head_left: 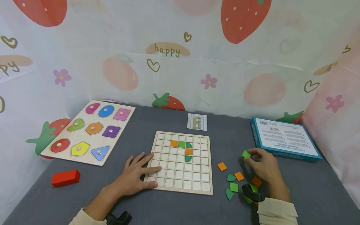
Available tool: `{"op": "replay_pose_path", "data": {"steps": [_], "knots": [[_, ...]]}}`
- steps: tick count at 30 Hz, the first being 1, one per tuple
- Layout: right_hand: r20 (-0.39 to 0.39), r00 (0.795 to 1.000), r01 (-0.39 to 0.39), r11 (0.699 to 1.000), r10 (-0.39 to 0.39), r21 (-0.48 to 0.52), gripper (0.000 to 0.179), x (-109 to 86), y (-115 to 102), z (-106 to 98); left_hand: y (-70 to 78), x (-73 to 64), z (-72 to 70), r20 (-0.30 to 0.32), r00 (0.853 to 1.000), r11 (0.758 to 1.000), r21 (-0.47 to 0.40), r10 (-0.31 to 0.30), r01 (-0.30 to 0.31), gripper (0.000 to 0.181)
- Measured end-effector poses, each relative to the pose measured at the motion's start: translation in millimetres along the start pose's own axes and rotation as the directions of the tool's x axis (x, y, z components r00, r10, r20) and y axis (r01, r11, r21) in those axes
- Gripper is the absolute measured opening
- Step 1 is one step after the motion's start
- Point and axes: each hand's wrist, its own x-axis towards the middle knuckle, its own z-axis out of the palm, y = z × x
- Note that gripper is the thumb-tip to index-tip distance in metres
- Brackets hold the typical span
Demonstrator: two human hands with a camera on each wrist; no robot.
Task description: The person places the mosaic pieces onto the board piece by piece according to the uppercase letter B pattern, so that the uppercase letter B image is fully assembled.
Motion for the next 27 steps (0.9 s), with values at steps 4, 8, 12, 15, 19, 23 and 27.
{"op": "replay_pose_path", "data": {"steps": [4, 8, 12, 15, 19, 23, 27], "knots": [[-0.041, 0.999, 0.034, 0.999, -0.034, 0.007, 0.032, -2.4, -9, -5, 0.8, -1.0, 0.8, 0.002, 1.0, 1.0, -0.011, 0.001, -0.001, 0.057], [-0.069, 0.995, 0.073, 0.997, -0.071, 0.022, 0.031, -5.1, -20, -10, 1.5, -1.5, 1.9, 0.007, 1.0, 1.0, -0.013, -0.005, 0.005, 0.057], [-0.087, 0.989, 0.125, 0.991, -0.122, 0.041, 0.031, -7.2, -30, -13, 1.9, -1.0, 2.7, 0.006, 1.0, 1.0, -0.012, -0.007, 0.007, 0.056], [-0.109, 0.979, 0.181, 0.982, -0.174, 0.049, 0.03, -7.8, -38, -14, 1.8, -0.5, 3.0, 0.004, 1.0, 1.0, -0.009, -0.007, 0.007, 0.056], [-0.132, 0.963, 0.246, 0.967, -0.236, 0.064, 0.028, -8.2, -49, -16, 1.1, -0.1, 3.2, 0.004, 1.0, 1.0, -0.009, -0.01, 0.01, 0.056], [-0.14, 0.951, 0.288, 0.954, -0.275, 0.079, 0.027, -7.8, -60, -16, 0.3, 0.7, 3.4, 0.002, 1.0, 1.0, -0.006, -0.009, 0.009, 0.056], [-0.131, 0.947, 0.307, 0.947, -0.294, 0.092, 0.027, -6.5, -70, -17, -0.1, 1.8, 2.9, -0.002, 1.0, 1.0, 0.001, -0.007, 0.007, 0.056]]}}
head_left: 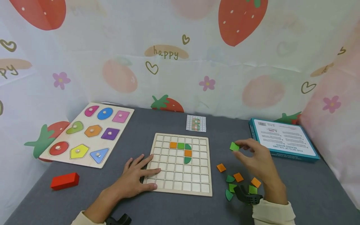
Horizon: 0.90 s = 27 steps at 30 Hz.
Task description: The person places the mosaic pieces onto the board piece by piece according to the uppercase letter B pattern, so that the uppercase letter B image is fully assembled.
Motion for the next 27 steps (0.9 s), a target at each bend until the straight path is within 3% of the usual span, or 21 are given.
{"op": "replay_pose_path", "data": {"steps": [15, 27], "knots": [[0.009, 0.997, 0.076, 0.995, -0.077, 0.059, 0.028, 13.7, -31, 7, 0.7, -0.3, -1.1, -0.006, 1.0, 1.0, -0.005, 0.005, -0.005, 0.056], [0.022, 0.991, 0.13, 0.985, -0.133, 0.11, 0.028, 16.9, -51, 30, -0.2, -0.7, -1.2, 0.002, 1.0, 1.0, -0.001, 0.009, -0.009, 0.057]]}}
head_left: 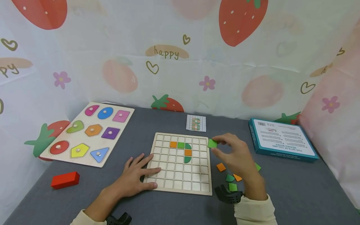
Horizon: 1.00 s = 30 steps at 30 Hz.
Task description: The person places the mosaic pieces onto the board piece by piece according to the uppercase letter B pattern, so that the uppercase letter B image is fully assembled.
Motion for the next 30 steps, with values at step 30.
{"op": "replay_pose_path", "data": {"steps": [30], "knots": [[0.015, 1.0, -0.029, 0.992, 0.027, 0.119, 0.03, 15.3, 9, 78, 1.0, -0.1, -0.4, 0.002, 1.0, 1.0, -0.008, -0.002, 0.002, 0.056]]}}
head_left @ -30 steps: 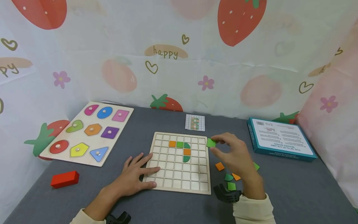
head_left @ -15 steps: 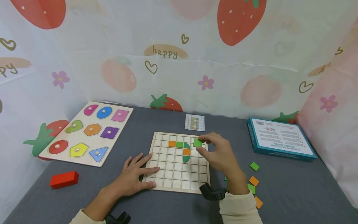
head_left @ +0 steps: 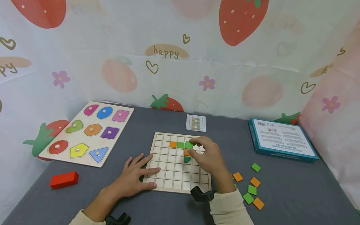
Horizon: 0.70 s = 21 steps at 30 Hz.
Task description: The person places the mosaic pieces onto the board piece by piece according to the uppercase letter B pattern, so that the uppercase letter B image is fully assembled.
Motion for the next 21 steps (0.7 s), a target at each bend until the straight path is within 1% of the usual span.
{"op": "replay_pose_path", "data": {"steps": [4, 13, 16, 21], "knots": [[0.012, 1.0, -0.011, 1.0, 0.011, 0.026, 0.027, 0.5, 6, 15, 0.6, -0.3, -0.6, 0.002, 1.0, 1.0, 0.006, -0.003, 0.003, 0.056], [0.028, 0.998, -0.063, 0.998, 0.062, 0.013, 0.025, -0.1, 15, 35, 0.8, 0.0, -0.4, -0.003, 1.0, 1.0, 0.01, -0.002, 0.002, 0.055], [0.037, 0.997, -0.068, 0.998, 0.069, -0.011, 0.023, -1.0, 19, 40, 0.3, 0.0, -0.1, -0.005, 1.0, 1.0, 0.008, -0.001, 0.001, 0.056], [0.064, 0.994, -0.086, 0.992, 0.092, -0.09, 0.022, -3.8, 26, 47, -0.4, 0.3, 0.6, -0.007, 1.0, 1.0, 0.012, -0.002, 0.003, 0.056]]}}
